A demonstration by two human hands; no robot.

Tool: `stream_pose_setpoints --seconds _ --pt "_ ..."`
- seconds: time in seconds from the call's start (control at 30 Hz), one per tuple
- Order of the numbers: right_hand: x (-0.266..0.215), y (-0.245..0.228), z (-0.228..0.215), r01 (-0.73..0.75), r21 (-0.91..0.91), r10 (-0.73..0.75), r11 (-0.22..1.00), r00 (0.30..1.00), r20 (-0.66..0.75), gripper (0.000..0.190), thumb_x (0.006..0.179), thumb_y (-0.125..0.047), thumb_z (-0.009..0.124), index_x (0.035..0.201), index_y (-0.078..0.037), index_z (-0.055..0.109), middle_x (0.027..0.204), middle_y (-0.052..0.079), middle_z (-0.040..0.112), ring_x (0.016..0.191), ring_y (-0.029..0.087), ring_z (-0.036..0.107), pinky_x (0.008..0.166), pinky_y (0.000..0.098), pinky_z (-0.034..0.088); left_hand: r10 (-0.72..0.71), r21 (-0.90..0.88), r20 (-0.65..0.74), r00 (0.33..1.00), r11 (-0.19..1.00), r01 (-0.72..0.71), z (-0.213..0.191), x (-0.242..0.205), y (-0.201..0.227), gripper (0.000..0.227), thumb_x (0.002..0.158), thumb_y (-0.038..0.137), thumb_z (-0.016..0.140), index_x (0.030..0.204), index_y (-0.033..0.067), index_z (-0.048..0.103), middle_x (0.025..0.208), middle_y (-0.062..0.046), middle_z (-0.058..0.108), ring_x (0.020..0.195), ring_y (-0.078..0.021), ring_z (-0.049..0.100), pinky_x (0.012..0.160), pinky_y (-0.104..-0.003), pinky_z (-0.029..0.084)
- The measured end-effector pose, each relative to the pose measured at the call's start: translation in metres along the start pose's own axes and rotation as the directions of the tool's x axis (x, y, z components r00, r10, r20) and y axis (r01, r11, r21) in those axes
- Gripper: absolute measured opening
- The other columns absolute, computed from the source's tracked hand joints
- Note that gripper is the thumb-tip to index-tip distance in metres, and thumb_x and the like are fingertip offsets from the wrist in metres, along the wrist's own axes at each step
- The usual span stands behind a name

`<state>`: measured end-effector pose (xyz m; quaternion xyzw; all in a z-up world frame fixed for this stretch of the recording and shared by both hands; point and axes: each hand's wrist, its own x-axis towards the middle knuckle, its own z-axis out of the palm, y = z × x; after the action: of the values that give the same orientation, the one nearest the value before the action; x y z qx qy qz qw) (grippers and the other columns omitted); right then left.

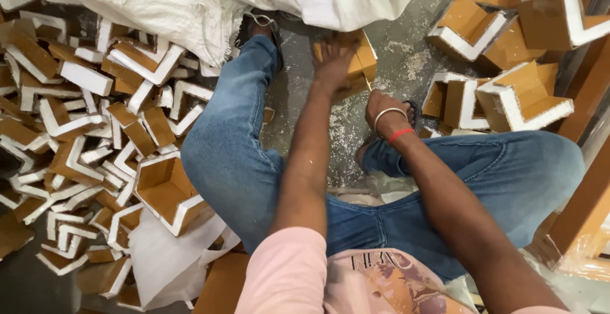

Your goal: Trimming or cutting foam-lined cardboard corner protectors using a saw blade.

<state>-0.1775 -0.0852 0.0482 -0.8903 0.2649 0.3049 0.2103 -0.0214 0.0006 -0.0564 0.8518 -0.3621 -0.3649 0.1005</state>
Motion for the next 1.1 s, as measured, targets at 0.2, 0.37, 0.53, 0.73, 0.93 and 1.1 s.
stream_pose_setpoints --seconds 0.2,0.37,0.53,0.73,0.93,1.1 --pt "0.007 -0.008 -0.008 -0.081 -0.051 0.085 0.995 0.994 0.072 0.031 0.1 -0.017 0.045 0.114 0.001 0.064 0.11 0.032 0.069 0.104 0.051 0.068 0.092 0.0623 0.048 -0.138 -0.053 0.079 0.987 0.988 0.142 -0.039 -0.023 0.017 0.136 0.055 0.012 0.096 0.161 0.0447 0.016 0.172 -0.013 0.008 0.157 -0.0463 0.0 0.119 -0.055 0.024" --pt "-0.008 -0.018 -0.031 0.004 -0.041 -0.002 0.999 0.998 0.056 0.033 0.1 -0.019 0.044 0.117 0.004 0.06 0.105 0.035 0.069 0.1 0.052 0.069 0.088 0.057 0.054 0.073 -0.061 0.034 0.997 0.996 -0.071 -0.033 0.008 -0.022 0.132 0.054 0.026 0.1 0.159 0.0301 0.02 0.165 -0.017 0.025 0.155 -0.0391 0.009 0.127 -0.054 0.004" --pt "-0.033 -0.002 -0.04 -0.016 -0.084 0.021 0.996 0.998 0.06 0.032 0.098 -0.02 0.048 0.115 0.004 0.061 0.108 0.036 0.066 0.097 0.053 0.068 0.084 0.0575 0.054 0.05 -0.09 0.152 0.987 0.995 -0.037 -0.053 0.018 -0.013 0.129 0.054 0.027 0.099 0.16 0.0327 0.026 0.154 -0.017 0.044 0.147 -0.0345 0.033 0.126 -0.052 0.012" --pt "0.014 0.036 -0.008 -0.076 0.03 0.074 0.997 0.995 0.063 0.031 0.1 -0.017 0.047 0.115 0.007 0.06 0.1 0.038 0.069 0.096 0.053 0.069 0.084 0.0585 0.055 0.062 -0.111 0.207 0.976 0.993 -0.039 -0.005 0.076 -0.017 0.096 0.066 0.026 0.095 0.15 0.0173 0.051 0.137 -0.019 0.066 0.126 -0.0328 0.065 0.112 -0.043 0.05" --pt "0.019 0.052 -0.018 -0.069 0.149 0.051 0.986 0.991 0.125 0.034 0.096 -0.019 0.053 0.111 0.011 0.061 0.099 0.04 0.067 0.097 0.054 0.067 0.086 0.0563 0.053 0.007 -0.145 0.245 0.97 0.989 0.03 -0.039 0.046 0.005 0.102 0.064 0.025 0.096 0.152 0.0208 0.045 0.135 -0.017 0.063 0.125 -0.0342 0.061 0.107 -0.043 0.048" --pt "0.016 0.048 -0.019 -0.084 0.138 0.071 0.987 0.993 0.098 0.034 0.097 -0.02 0.051 0.111 0.008 0.063 0.102 0.04 0.066 0.1 0.055 0.066 0.089 0.0579 0.052 -0.071 0.168 0.042 0.997 0.984 0.063 -0.046 0.014 0.039 0.107 0.077 0.028 0.087 0.163 0.0218 0.025 0.152 -0.014 0.048 0.14 -0.04 0.043 0.114 -0.064 0.036"
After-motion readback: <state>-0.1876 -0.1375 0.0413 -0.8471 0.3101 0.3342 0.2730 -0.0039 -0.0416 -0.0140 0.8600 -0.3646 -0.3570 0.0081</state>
